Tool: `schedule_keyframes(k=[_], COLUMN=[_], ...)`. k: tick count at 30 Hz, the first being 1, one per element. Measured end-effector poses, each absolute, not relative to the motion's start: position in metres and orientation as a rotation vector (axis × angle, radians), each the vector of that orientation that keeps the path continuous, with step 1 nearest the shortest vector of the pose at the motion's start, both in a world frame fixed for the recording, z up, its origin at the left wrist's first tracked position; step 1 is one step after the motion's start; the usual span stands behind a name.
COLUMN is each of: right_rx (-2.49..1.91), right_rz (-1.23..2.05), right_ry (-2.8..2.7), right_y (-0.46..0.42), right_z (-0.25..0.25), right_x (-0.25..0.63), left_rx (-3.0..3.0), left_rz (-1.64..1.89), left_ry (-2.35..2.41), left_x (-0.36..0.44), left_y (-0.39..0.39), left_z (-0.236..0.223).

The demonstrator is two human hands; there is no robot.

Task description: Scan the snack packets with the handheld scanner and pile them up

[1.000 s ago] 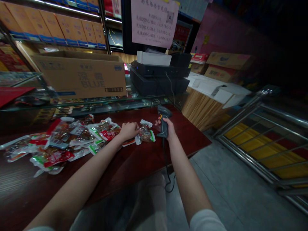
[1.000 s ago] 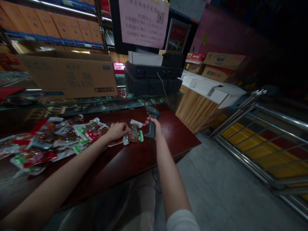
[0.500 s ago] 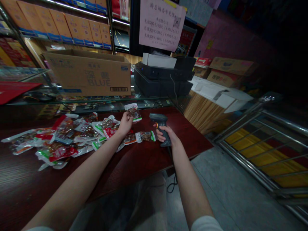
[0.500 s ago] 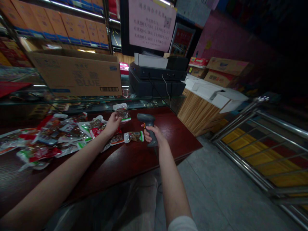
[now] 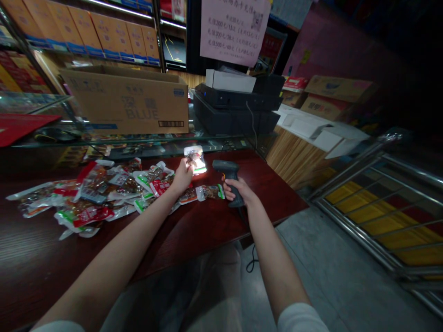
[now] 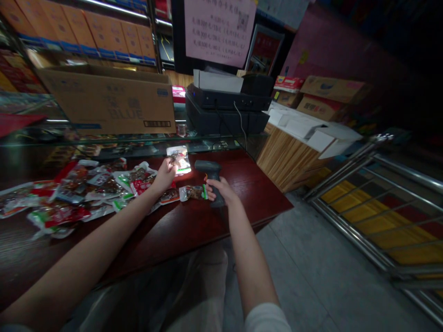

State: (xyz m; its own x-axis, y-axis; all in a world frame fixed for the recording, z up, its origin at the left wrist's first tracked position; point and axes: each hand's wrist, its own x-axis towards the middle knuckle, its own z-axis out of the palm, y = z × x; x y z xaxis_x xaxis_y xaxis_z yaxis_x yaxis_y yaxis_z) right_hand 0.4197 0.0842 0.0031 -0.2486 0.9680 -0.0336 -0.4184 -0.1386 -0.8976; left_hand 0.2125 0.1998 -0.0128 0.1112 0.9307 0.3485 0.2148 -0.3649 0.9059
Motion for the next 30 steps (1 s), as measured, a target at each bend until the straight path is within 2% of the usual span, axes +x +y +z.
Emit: schedule_keyframes(k=[4,8,12,15,18,21,25,30], right_rx=[-0.776,-0.697,-0.689,-0.721,-0.732,-0.732,-0.751,-0.744], right_rz=[1.641,1.646,1.636,1.629,1.616,1.623,1.61,1.63], right_ry=[-0.969,-0.916,-0.883,-0.878,-0.892,-0.914,-0.922,-0.889], right_y=[0.085,0.083,0.082,0.082,0.084,0.085,0.085,0.083], right_z=[0.004,0.009,0.012,0.011,0.009,0.008,0.008,0.009], right_x=[0.423,0.429,0.432,0.431,0.431,0.432,0.433,0.433], left_rx=[1.77,2.025,2.403,2.509,2.485,2.584,2.813,2.813], left_rz=[1.228,1.129,0.89,0.746,0.889,1.099,0.833,0.804], left_ry=[1.202,1.4,1.729,1.89,1.983,1.759,1.259,1.373], left_x=[0.214,0.202,0.162,0.125,0.105,0.107,0.121,0.133], left_y=[0.189,0.175,0.169,0.163,0.149,0.135,0.131,0.138], left_z=[-0.002,0.03,0.058,0.061,0.054,0.044,0.028,0.02])
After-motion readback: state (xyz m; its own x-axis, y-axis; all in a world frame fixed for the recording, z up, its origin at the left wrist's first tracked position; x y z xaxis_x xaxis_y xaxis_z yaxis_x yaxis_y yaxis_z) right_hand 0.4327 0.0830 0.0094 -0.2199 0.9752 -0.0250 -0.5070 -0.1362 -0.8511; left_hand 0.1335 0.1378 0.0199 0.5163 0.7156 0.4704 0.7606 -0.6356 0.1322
